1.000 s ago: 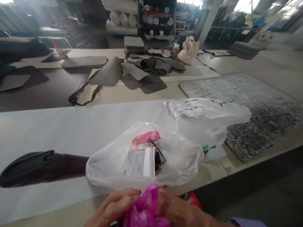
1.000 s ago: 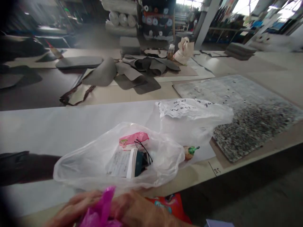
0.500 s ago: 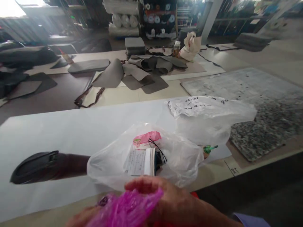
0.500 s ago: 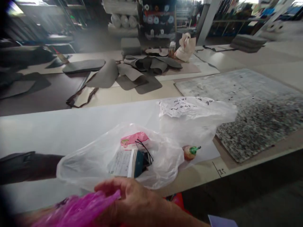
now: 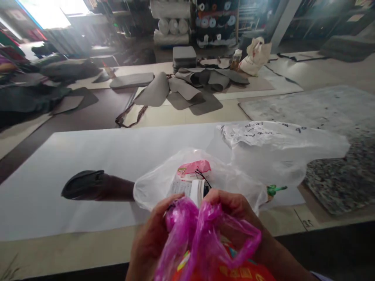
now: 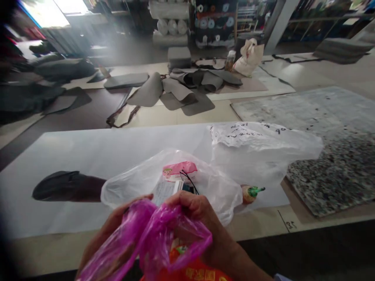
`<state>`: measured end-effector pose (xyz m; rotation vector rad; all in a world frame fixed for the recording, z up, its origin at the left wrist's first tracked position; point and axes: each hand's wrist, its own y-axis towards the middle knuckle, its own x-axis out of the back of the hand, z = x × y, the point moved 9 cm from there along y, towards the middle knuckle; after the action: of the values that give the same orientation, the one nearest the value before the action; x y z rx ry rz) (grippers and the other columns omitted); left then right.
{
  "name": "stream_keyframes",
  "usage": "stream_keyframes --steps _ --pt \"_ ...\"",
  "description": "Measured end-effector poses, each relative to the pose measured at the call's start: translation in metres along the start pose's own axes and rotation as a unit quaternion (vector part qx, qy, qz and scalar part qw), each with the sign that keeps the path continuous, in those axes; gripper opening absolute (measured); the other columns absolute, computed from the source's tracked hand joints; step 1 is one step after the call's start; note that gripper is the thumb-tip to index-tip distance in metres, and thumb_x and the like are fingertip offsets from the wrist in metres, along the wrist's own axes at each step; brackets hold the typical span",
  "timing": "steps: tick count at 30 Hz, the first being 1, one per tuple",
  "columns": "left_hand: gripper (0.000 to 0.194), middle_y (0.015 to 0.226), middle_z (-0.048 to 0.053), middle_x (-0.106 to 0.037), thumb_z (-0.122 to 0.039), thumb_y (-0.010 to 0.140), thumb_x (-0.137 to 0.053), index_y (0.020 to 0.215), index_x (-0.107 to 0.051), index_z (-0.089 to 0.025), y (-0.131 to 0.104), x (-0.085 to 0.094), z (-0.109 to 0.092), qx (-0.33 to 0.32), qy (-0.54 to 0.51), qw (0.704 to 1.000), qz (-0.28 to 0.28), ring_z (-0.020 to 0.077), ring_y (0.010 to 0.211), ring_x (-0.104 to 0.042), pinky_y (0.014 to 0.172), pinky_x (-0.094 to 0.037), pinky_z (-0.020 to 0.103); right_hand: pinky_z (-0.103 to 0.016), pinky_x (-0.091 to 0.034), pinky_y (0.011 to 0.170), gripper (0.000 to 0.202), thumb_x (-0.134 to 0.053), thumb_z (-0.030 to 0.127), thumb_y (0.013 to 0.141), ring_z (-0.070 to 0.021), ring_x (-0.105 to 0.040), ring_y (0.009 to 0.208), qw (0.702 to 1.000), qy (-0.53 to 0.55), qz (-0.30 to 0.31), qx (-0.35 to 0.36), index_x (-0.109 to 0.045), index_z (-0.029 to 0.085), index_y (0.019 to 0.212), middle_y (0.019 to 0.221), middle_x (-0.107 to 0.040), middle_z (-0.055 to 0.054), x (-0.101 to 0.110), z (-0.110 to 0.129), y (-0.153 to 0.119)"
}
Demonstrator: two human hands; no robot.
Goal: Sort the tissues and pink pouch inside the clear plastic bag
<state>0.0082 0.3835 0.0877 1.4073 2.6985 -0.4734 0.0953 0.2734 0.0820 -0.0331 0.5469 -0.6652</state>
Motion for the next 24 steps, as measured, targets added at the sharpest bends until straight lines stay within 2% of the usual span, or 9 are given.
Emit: stream_keyframes --steps 3,5,7,9,11,14,18,21,24 --pt "0.021 0.075 0.003 -0.062 -0.033 0.064 -0.075 0.08 -0.067 -0.022 0.001 -0.02 0.012 0.048 -0.041 0.996 0.061 0.0174 0.062 -0.055 0.058 -0.052 0.028 -0.015 -0.039 0.056 0.004 -0.066 0.018 0.076 -0.0058 -0.052 0.063 0.979 -0.176 -0.006 0.101 -0.063 0.019 0.079 0.071 -0.059 0.005 -0.002 0.02 -0.001" --pt "0.015 0.064 0.0 -0.056 -0.029 0.062 -0.076 0.068 -0.064 -0.021 0.003 -0.014 0.005 0.01 -0.009 1.0 0.024 0.0139 0.057 -0.049 0.053 -0.046 0.023 -0.016 -0.04 0.064 0.011 -0.064 0.013 0.076 -0.0071 -0.053 0.07 0.947 -0.265 0.009 0.179 -0.063 0.021 0.084 0.077 -0.059 0.004 -0.013 0.036 -0.005" --pt "0.014 0.059 -0.003 -0.05 -0.025 0.063 -0.075 0.062 -0.061 -0.021 0.002 0.0 -0.013 -0.075 0.037 0.995 -0.056 0.0113 0.057 -0.044 0.052 -0.04 0.019 -0.019 -0.043 0.073 0.022 -0.062 0.01 0.076 -0.01 -0.055 0.08 0.932 -0.298 0.049 0.202 -0.062 0.022 0.095 0.087 -0.061 0.001 -0.025 0.044 -0.01" --pt "0.01 0.059 -0.004 -0.048 -0.021 0.067 -0.069 0.062 -0.06 -0.021 -0.001 0.008 -0.031 -0.149 0.066 0.981 -0.11 0.0102 0.057 -0.043 0.052 -0.037 0.018 -0.024 -0.045 0.082 0.033 -0.061 0.011 0.077 -0.0142 -0.056 0.092 0.939 -0.293 0.096 0.153 -0.06 0.023 0.108 0.104 -0.062 -0.003 -0.031 0.042 -0.012" --pt "0.009 0.062 -0.004 -0.05 -0.016 0.071 -0.062 0.066 -0.061 -0.023 -0.002 0.009 -0.042 -0.189 0.072 0.972 -0.122 0.01 0.058 -0.044 0.054 -0.037 0.018 -0.027 -0.047 0.08 0.038 -0.063 0.02 0.078 -0.0164 -0.057 0.093 0.96 -0.242 0.127 0.057 -0.058 0.025 0.115 0.111 -0.061 -0.005 -0.028 0.031 -0.012" --pt "0.013 0.069 -0.004 -0.054 -0.012 0.073 -0.059 0.072 -0.062 -0.024 -0.003 0.001 -0.049 -0.221 0.088 0.968 -0.082 0.0099 0.063 -0.049 0.056 -0.039 0.017 -0.024 -0.047 0.065 0.036 -0.064 0.041 0.077 -0.0129 -0.057 0.072 0.987 -0.122 0.087 -0.049 -0.062 0.024 0.109 0.087 -0.065 -0.002 -0.014 0.015 -0.008" --pt "0.018 0.081 -0.002 -0.054 -0.009 0.075 -0.058 0.081 -0.062 -0.026 -0.009 -0.012 -0.049 -0.274 0.147 0.95 -0.012 0.0112 0.072 -0.052 0.061 -0.042 0.018 -0.02 -0.041 0.058 0.034 -0.071 0.04 0.07 -0.0087 -0.051 0.064 0.986 -0.162 -0.01 -0.022 -0.064 0.022 0.097 0.071 -0.059 0.003 0.001 0.008 0.004" --pt "0.023 0.094 0.0 -0.051 -0.007 0.074 -0.061 0.088 -0.063 -0.026 -0.019 -0.018 -0.051 -0.337 0.23 0.913 -0.003 0.0111 0.078 -0.055 0.06 -0.043 0.018 -0.02 -0.042 0.062 0.033 -0.067 0.026 0.074 -0.0089 -0.052 0.068 0.98 -0.194 0.034 -0.034 -0.061 0.023 0.107 0.081 -0.062 0.002 -0.013 -0.006 0.007" --pt "0.031 0.099 0.0 -0.052 -0.005 0.072 -0.064 0.094 -0.066 -0.027 -0.029 -0.027 -0.053 -0.388 0.304 0.87 -0.001 0.0112 0.081 -0.056 0.066 -0.045 0.019 -0.02 -0.041 0.061 0.032 -0.062 0.02 0.078 -0.0077 -0.05 0.065 0.99 -0.108 0.078 -0.053 -0.06 0.021 0.109 0.082 -0.061 0.001 -0.024 -0.017 0.007"
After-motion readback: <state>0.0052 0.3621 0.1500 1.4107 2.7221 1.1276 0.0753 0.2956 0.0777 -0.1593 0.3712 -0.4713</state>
